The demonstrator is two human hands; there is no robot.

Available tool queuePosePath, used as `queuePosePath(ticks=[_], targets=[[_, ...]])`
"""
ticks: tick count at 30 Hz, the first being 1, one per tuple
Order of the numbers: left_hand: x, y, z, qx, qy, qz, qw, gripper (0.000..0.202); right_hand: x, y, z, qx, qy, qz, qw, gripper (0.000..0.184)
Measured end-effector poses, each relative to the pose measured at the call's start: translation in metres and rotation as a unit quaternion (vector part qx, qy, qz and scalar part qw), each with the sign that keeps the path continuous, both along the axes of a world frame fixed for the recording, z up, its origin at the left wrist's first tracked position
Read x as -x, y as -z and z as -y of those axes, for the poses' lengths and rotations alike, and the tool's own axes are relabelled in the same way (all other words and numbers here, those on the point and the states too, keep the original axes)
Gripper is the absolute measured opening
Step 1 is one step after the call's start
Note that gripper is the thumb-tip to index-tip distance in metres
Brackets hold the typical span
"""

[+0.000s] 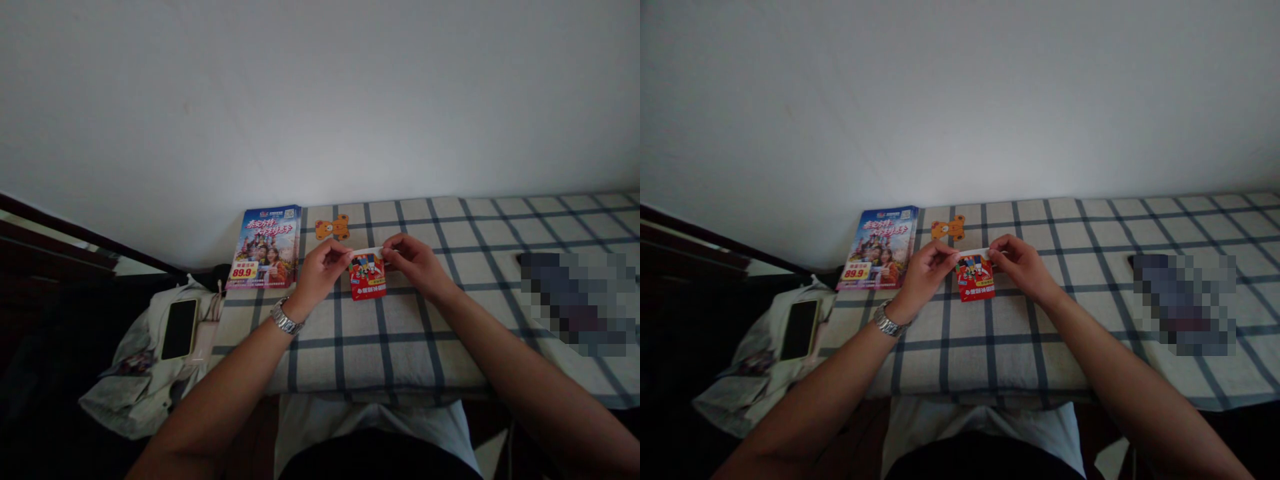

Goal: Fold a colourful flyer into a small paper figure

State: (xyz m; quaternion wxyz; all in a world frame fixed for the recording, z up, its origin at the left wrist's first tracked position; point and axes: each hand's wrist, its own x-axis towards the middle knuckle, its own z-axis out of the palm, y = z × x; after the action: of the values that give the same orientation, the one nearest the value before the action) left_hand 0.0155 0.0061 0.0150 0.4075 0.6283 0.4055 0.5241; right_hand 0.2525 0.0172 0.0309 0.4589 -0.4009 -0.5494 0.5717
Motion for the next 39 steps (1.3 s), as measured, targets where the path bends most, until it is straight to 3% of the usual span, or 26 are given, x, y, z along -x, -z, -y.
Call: queuePosePath(ticks=[18, 29, 39], targets=[[0.0002, -0.003, 0.0005, 0.027, 0.011, -0.019, 0.999, 0.028, -0.0012, 0.0021, -0.0021, -0.03, 0.008, 0.056, 0.998, 0.036], [0.001, -0.0014, -0.0007, 0.019, -0.003, -0.005, 1.0, 0.027, 0.0003, -0.0018, 0.0007, 0.006, -0.002, 0.037, 0.999, 0.039], [0.0009, -0.0026, 0.0023, 0.024, 0.031, -0.023, 0.999, 0.027, -0.0015, 0.0006, 0.0009, -0.003, -0.023, 0.083, 0.996, 0.039]])
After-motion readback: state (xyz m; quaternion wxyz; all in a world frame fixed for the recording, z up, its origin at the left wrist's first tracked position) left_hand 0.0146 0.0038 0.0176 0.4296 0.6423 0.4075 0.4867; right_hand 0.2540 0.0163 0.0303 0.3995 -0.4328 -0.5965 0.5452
